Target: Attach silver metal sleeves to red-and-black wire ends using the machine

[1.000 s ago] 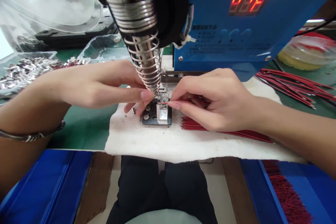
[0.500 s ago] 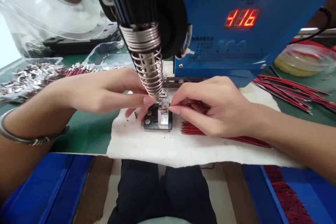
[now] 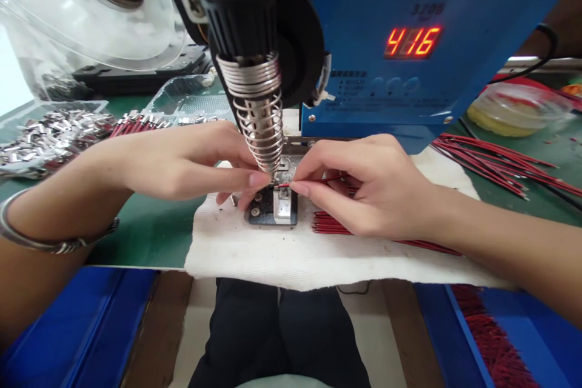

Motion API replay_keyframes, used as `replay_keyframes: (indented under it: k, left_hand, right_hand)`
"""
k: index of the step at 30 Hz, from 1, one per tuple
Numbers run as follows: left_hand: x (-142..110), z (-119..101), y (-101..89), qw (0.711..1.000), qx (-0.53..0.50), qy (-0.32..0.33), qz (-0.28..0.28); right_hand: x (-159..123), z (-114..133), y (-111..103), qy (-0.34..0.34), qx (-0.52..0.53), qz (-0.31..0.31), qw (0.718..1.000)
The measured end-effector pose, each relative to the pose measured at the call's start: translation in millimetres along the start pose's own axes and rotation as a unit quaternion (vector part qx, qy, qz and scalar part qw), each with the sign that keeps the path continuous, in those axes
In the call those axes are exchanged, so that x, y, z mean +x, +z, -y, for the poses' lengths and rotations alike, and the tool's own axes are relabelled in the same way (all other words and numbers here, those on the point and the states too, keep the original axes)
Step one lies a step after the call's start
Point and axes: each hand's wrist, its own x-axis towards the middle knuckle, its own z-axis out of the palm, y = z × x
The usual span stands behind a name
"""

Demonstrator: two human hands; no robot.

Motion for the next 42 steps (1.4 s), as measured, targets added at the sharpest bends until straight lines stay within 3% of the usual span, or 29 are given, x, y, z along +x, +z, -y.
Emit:
replay_keyframes:
  k: [42]
  left_hand:
    - [-1.4, 3.1, 3.5, 1.0, 0.017, 0.008, -0.016]
  right_hand:
    - [-2.1, -0.6, 2.3, -0.008, -0.005, 0.002, 1.0]
